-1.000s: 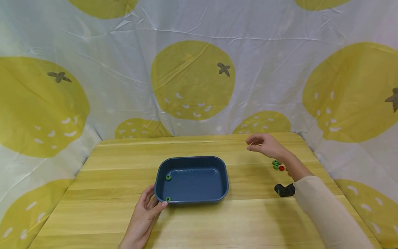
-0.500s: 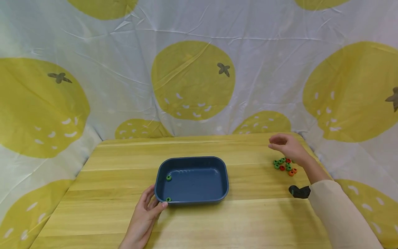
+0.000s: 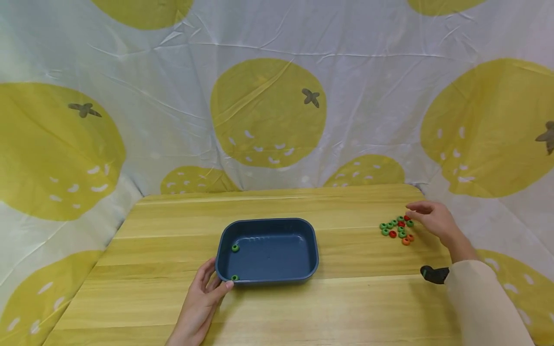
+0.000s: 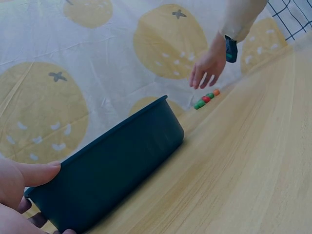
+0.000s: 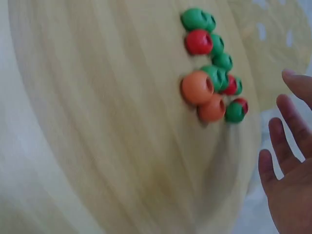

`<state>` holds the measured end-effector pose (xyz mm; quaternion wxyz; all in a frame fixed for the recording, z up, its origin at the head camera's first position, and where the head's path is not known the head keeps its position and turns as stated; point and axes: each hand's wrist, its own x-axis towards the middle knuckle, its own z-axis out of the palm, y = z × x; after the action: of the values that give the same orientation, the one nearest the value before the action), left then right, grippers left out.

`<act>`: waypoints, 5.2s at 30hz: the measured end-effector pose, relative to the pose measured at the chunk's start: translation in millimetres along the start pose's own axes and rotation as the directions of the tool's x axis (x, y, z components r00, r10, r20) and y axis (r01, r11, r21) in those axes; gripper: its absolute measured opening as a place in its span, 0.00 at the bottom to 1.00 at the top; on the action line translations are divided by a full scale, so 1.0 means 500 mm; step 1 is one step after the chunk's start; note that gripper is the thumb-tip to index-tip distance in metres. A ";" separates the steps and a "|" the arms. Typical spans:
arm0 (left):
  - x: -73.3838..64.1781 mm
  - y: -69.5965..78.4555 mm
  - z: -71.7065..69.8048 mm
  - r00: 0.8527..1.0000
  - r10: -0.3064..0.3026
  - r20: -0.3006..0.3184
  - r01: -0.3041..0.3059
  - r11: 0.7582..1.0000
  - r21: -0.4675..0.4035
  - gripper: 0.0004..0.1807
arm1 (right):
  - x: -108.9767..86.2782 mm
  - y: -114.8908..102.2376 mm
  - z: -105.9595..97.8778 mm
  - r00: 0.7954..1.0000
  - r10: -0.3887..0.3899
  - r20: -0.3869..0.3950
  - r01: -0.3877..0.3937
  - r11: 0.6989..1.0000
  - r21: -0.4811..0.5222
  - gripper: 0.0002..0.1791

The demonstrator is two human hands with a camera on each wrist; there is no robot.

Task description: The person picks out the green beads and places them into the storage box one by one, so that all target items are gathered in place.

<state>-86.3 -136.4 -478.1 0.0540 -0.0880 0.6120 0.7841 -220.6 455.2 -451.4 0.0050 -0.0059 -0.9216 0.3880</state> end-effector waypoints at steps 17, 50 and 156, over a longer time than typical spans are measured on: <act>-0.001 0.000 0.001 1.000 -0.001 -0.003 0.001 1.000 -0.008 0.48 | -0.017 0.089 0.011 0.999 0.027 0.043 -0.024 0.997 -0.071 0.32; 0.000 -0.006 0.001 1.000 0.013 0.004 -0.013 1.000 -0.004 0.48 | -0.003 0.069 0.009 0.995 -0.025 0.095 0.036 0.993 -0.113 0.30; 0.004 -0.009 -0.001 0.999 0.032 0.021 -0.032 0.999 -0.038 0.46 | 0.132 -0.456 0.322 0.678 -0.515 0.524 0.427 0.857 0.289 0.14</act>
<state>-87.2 -135.6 -482.9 0.0463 -0.0709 0.5978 0.7971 -290.6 181.4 -400.6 -0.1782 0.3518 -0.8170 0.4206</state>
